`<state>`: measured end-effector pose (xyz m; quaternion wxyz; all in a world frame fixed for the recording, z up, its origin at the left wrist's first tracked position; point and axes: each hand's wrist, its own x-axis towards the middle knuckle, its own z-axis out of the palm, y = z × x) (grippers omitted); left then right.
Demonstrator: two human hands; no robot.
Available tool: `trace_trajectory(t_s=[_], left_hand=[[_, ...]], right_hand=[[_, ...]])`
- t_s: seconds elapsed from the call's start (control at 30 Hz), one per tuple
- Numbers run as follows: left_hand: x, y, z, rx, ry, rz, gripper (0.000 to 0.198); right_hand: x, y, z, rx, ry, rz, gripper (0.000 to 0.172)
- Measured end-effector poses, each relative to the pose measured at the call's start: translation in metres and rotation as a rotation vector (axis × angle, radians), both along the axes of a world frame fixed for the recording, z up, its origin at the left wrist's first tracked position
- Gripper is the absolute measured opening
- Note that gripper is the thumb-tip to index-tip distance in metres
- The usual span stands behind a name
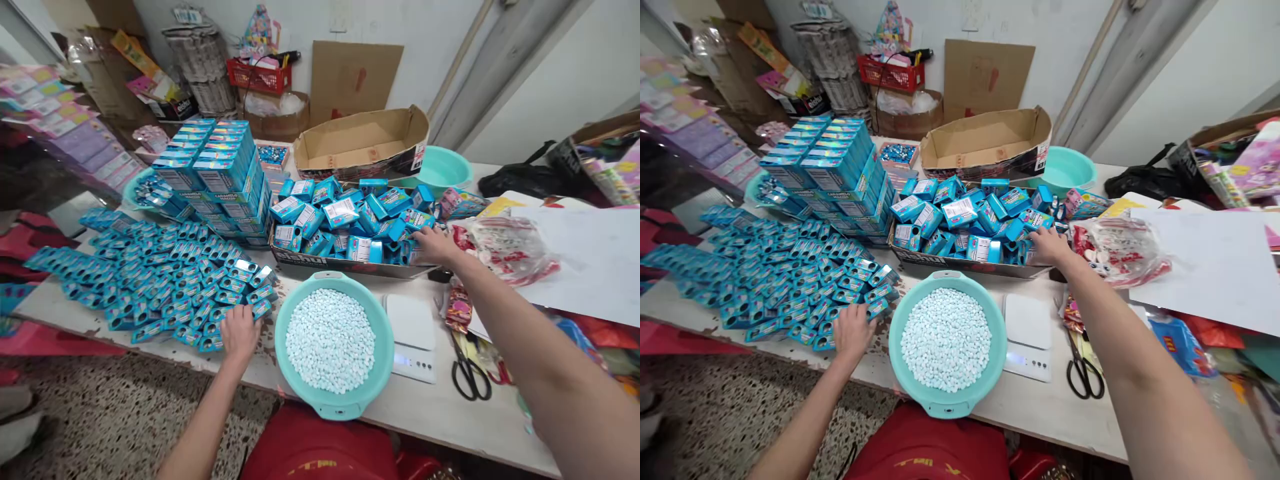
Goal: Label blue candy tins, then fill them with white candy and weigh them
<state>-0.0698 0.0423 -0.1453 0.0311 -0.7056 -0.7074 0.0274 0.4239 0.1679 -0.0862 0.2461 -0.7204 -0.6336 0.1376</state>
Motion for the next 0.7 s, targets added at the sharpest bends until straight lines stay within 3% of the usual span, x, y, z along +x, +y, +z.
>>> trace_trajectory(t_s=[0.1,0.2,0.27,0.33,0.4,0.53,0.6,0.7], left_hand=[[-0.001,0.005,-0.003,0.011,-0.028,0.074,0.029],[0.001,0.003,0.000,0.112,-0.173,0.054,0.031],[0.016,-0.003,0.000,0.141,-0.338,-0.059,0.030],[0.043,-0.010,-0.006,0.040,-0.488,-0.224,0.033],[0.078,-0.019,-0.017,-0.148,-0.533,-0.314,0.037],[0.135,-0.040,-0.035,-0.378,-0.402,-0.142,0.063],[0.151,-0.052,-0.035,-0.426,-0.377,-0.111,0.065],[0.165,-0.065,-0.031,-0.445,-0.407,-0.239,0.052]], right_hand=[[-0.001,0.003,0.013,0.043,0.015,0.020,0.035],[-0.003,-0.013,0.036,-0.028,-0.010,-0.019,0.037],[-0.011,-0.038,0.052,0.026,0.024,-0.110,0.038],[-0.030,-0.073,0.060,0.164,0.150,-0.174,0.038],[-0.059,-0.112,0.054,0.159,0.330,-0.180,0.043],[-0.125,-0.180,0.018,-0.035,0.678,-0.227,0.047],[-0.148,-0.201,0.002,-0.087,0.792,-0.306,0.047],[-0.163,-0.219,-0.009,-0.069,0.848,-0.430,0.046]])
